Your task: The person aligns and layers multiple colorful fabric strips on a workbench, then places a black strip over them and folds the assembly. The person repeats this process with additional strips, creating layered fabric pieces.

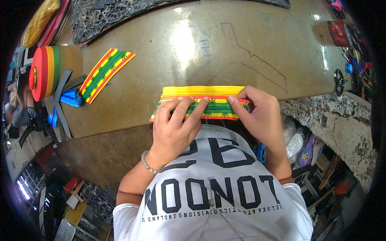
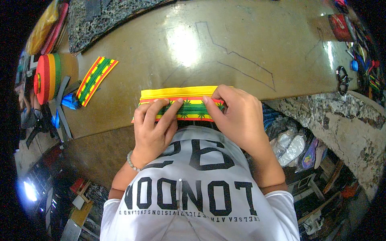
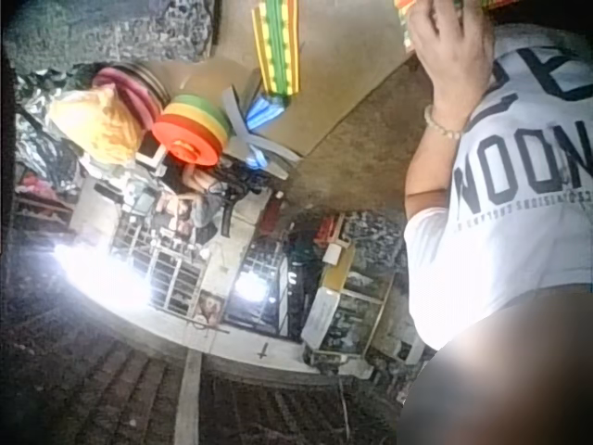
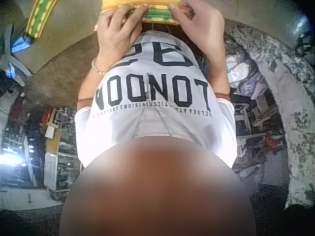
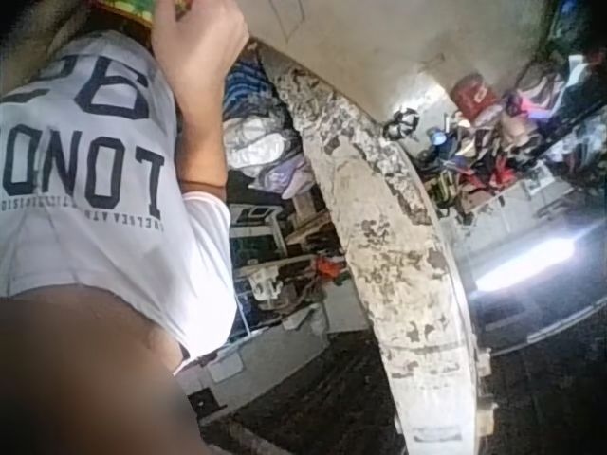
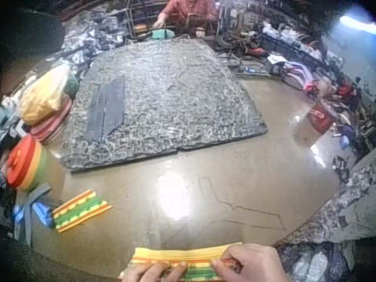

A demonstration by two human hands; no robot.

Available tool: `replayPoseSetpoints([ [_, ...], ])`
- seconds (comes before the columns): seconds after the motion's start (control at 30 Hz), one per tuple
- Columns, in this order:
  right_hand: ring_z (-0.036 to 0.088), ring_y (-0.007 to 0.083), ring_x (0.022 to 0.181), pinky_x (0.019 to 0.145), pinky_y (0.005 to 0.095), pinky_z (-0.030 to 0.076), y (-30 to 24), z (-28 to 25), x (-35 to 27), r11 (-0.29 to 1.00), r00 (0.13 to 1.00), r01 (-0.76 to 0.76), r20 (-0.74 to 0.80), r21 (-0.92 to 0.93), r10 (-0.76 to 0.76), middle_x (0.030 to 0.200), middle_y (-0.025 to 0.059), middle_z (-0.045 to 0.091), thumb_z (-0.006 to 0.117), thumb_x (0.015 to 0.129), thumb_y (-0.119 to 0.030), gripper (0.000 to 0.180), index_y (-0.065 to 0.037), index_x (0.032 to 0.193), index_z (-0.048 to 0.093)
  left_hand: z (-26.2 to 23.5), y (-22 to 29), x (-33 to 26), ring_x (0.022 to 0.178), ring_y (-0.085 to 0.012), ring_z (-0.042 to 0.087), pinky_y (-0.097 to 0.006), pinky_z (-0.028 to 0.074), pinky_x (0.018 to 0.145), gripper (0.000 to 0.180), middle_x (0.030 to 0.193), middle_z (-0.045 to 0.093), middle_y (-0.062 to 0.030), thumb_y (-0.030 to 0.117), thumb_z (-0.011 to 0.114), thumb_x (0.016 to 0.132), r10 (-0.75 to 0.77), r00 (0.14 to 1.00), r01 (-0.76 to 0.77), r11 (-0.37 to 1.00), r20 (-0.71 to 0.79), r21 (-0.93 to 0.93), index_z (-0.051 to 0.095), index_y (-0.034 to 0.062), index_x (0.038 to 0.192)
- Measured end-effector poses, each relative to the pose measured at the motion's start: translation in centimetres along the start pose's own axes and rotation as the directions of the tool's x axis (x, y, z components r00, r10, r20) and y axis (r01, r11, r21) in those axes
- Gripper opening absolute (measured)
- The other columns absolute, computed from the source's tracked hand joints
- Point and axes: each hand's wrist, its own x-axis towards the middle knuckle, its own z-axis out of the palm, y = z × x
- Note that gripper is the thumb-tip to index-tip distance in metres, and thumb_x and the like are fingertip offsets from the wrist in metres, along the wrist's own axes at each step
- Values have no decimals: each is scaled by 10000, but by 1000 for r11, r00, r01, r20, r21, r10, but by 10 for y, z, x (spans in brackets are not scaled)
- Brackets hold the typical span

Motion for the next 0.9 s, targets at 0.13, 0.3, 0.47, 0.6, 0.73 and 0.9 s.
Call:
replayPoseSetpoints([
  [0.13,625,316,594,538,417,464,-1,0,0,1000,1000,-18,11,-9,18,687,143,626,728,882,-237,228,-51,793,630,-4,2,3,1041,-268,519,-390,456,948,518,1183,595,-34,100,742,765,6,1000,-7,999,10,33,690,205,1270],
  [0.3,627,330,606,546,434,470,-2,4,3,996,998,53,-32,-66,-55,681,141,624,726,879,-242,238,-50,794,615,-3,12,13,1078,-280,532,-408,468,930,563,1176,593,-55,140,743,716,33,999,-33,999,43,5,659,114,1272],
  [0.47,617,265,568,533,383,478,-1,-2,-8,995,996,59,-64,-83,-64,666,121,623,759,868,-202,234,-22,817,619,13,20,23,1088,-290,541,-412,485,929,582,1189,588,-75,147,735,710,147,989,-147,989,-15,-7,633,45,1274],
  [0.6,570,144,535,517,287,467,6,-9,-13,983,994,-81,-64,163,93,662,97,623,758,882,-137,196,11,849,633,14,19,20,1074,-268,533,-395,486,903,600,1180,587,-53,160,741,717,159,987,-159,987,-4,31,633,77,1301],
  [0.73,560,118,529,512,267,460,10,-7,-11,975,991,-96,-76,198,113,660,99,630,743,892,-116,179,19,842,636,14,20,19,1081,-273,519,-417,459,920,571,1194,579,-49,147,742,767,138,990,-139,990,26,27,644,160,1329],
  [0.9,585,154,521,505,297,463,11,-8,-7,982,989,-131,-52,135,139,645,116,629,751,879,-129,202,13,810,624,15,21,18,1085,-261,512,-418,438,927,560,1192,576,-36,162,737,777,97,995,-98,995,21,38,650,189,1330],
])
